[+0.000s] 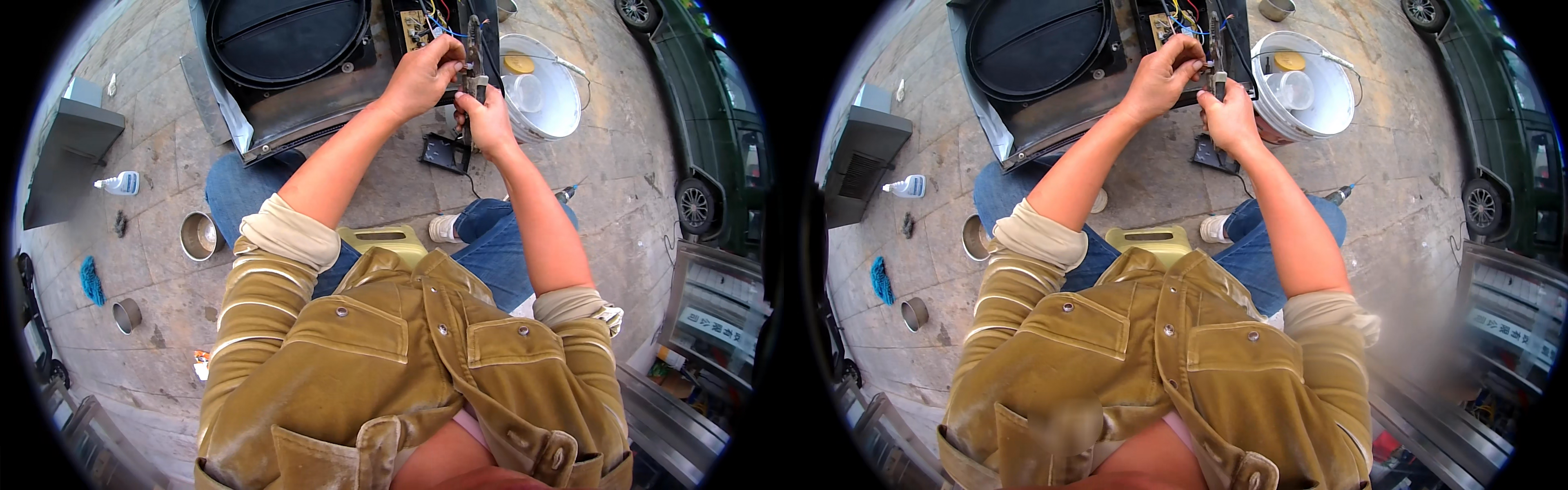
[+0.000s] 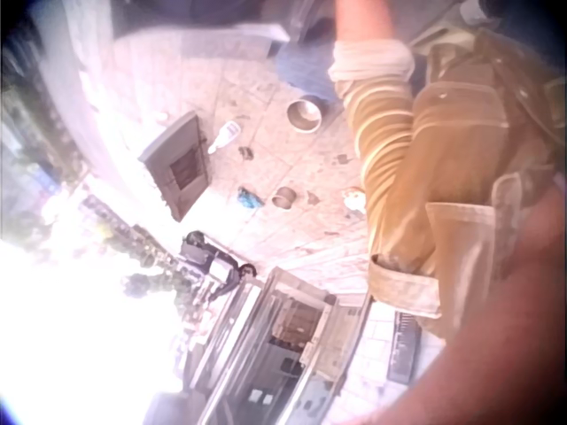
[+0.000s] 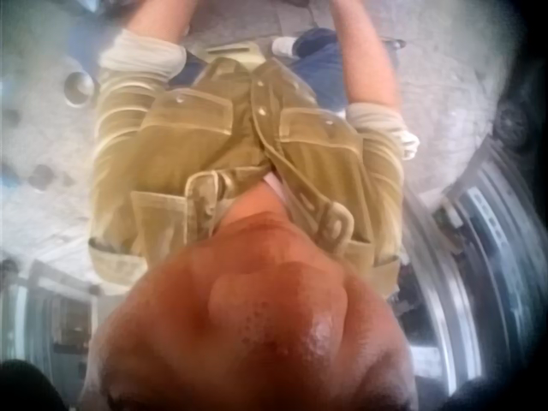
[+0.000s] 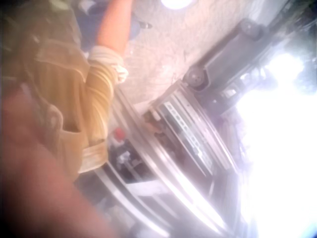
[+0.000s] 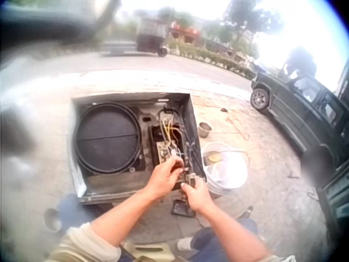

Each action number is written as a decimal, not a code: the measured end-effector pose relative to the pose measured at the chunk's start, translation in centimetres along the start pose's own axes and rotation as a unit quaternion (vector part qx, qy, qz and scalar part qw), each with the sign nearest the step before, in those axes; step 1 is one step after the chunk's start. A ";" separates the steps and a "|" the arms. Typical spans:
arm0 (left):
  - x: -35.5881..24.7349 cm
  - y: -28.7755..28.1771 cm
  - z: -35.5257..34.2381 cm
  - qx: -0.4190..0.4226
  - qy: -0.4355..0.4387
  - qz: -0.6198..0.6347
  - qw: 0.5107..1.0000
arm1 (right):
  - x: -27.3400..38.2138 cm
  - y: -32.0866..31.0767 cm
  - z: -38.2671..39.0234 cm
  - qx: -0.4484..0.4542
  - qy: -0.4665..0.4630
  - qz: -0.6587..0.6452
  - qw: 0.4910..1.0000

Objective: The person sits on a yellow stool outdoors and repairs the internal wiring of a metal appliance. They use pliers to strip and twist wires, connect them to a circuit board, and secure the connections with electrical tape. The person works methodically on the exposed components inside the open metal casing.

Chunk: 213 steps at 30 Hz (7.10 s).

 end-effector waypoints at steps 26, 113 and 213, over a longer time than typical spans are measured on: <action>-11.9 -9.5 -1.1 -0.018 0.032 -0.325 0.945 | 4.4 4.4 6.2 0.033 -0.338 0.429 0.837; -8.7 -6.2 -13.6 0.000 0.091 -0.501 0.861 | 2.8 -1.6 -7.1 -0.002 -0.444 0.155 0.883; -9.8 -2.9 14.3 0.157 0.106 -0.445 0.875 | 1.1 -3.8 3.2 0.298 -0.367 0.045 0.880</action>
Point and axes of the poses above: each hand's wrist, its own z-axis away from the middle knuckle, its own y-axis out of the palm, x = y × z, the point moved 3 cm from there along -z, towards the middle knuckle, and after that the axes turned 2 degrees about -z, right-handed, at the moved point
